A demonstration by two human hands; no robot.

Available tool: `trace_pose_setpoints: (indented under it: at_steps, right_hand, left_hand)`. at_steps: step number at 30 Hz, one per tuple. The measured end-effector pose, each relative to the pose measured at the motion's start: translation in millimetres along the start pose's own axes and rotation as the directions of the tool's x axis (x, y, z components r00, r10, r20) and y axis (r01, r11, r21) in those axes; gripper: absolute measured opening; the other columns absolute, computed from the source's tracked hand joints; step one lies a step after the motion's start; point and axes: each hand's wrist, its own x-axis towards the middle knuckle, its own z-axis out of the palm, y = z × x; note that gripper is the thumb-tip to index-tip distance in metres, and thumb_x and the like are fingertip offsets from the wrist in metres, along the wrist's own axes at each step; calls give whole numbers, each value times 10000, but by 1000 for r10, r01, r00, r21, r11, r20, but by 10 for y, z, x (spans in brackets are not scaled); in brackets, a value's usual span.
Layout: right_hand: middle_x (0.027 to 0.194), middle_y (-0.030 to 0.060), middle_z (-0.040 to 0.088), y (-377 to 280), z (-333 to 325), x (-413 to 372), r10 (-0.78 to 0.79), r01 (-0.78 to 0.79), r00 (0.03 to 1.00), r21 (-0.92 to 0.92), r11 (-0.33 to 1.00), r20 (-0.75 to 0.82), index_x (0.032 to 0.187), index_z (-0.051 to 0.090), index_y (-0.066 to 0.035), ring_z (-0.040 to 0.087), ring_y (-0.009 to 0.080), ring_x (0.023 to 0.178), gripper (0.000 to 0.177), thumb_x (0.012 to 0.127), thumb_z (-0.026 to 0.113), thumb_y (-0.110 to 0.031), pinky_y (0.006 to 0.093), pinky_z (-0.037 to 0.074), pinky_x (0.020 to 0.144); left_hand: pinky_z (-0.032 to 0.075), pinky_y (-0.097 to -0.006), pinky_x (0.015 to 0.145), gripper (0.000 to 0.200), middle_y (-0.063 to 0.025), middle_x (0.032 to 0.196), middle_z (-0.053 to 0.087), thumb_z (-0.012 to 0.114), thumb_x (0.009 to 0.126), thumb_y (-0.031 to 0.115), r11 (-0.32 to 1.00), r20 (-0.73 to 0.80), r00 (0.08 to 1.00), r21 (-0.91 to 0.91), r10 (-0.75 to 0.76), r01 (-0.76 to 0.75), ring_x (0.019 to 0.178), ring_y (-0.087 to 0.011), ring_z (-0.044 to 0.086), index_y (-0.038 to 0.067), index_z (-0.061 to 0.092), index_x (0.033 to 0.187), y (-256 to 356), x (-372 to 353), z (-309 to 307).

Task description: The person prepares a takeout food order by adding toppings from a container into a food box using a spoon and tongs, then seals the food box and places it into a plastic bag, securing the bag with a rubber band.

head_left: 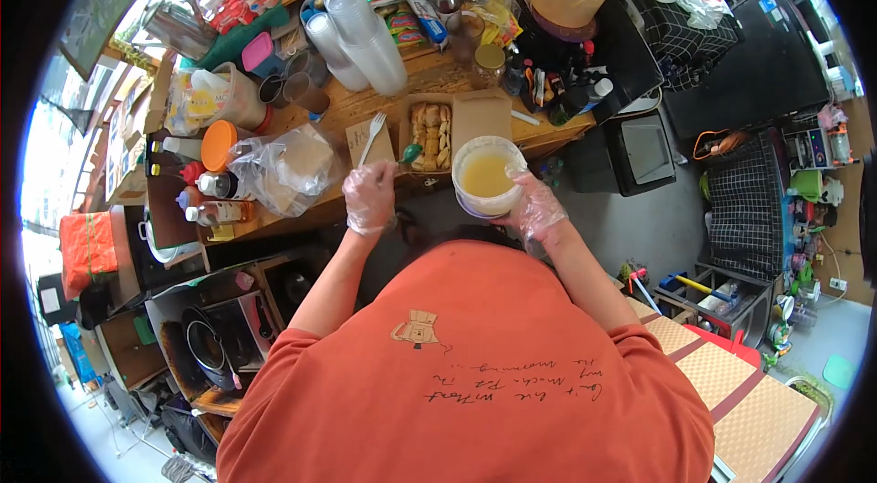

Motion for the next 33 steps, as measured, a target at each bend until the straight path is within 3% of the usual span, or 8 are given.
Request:
trace_pose_setpoints:
  at_steps: [2,5,10,12,16,19,22,33]
  right_hand:
    - [1431,116,521,-3,89,6,14,-14,1000,-10,1000,-12,1482,429,-244,578,348,1267,684,859,710,-280,592,532,944]
    - [1433,98,523,-89,382,-89,17,-19,1000,-65,998,-26,1479,433,-245,583,336,1262,689,855,721,-282,587,529,945]
    - [1430,89,527,-57,523,102,-5,5,1000,-134,991,-1,1488,429,-237,584,319,1262,691,863,722,-273,562,535,952]
    - [1434,87,519,-35,555,236,-25,37,995,-120,992,99,1505,411,-232,587,312,1256,708,868,720,-243,543,548,941]
    - [1429,96,508,-85,891,221,-116,120,993,-187,975,33,1517,393,-226,589,313,1248,741,858,731,-205,537,563,927]
    - [1421,111,500,-129,978,216,-175,181,983,-209,961,47,1517,388,-219,589,317,1244,767,841,749,-181,532,572,925]
    - [1414,123,501,-175,1000,179,-141,146,989,-168,975,37,1523,374,-216,587,325,1247,783,839,754,-176,528,574,929]
    - [1403,119,539,-144,719,378,-24,20,997,-56,998,-73,1454,441,-224,617,327,1194,664,863,739,-276,555,539,890]
  left_hand:
    - [512,-439,717,109,-149,755,669,760,849,140,973,3,977,-80,-215,215,740,-351,645,35,737,862,-50,45,37]
    - [462,-291,616,167,-17,713,675,753,907,182,788,80,856,-355,-511,503,664,-90,568,20,786,927,-95,167,-39]
    - [480,-318,607,143,-36,703,677,726,917,153,797,268,912,-449,-311,404,641,-150,610,17,772,909,464,521,-423]
    - [507,-393,619,146,-111,714,680,713,898,158,935,112,955,-265,273,-236,661,-280,652,20,754,872,486,561,-272]
    - [517,-460,658,152,-171,738,662,701,882,171,951,289,907,-133,307,-279,702,-375,645,27,738,855,566,587,-105]
    - [515,-405,653,170,-193,741,671,691,892,171,949,254,965,-284,-64,137,683,-312,674,12,748,874,629,681,-152]
    - [510,-384,644,178,-199,743,677,693,892,176,915,206,964,-333,-165,228,676,-285,684,9,754,885,643,769,-291]
    - [524,-376,732,278,-189,816,726,757,871,295,941,192,957,-218,-218,258,748,-269,694,30,784,953,433,1121,-184]
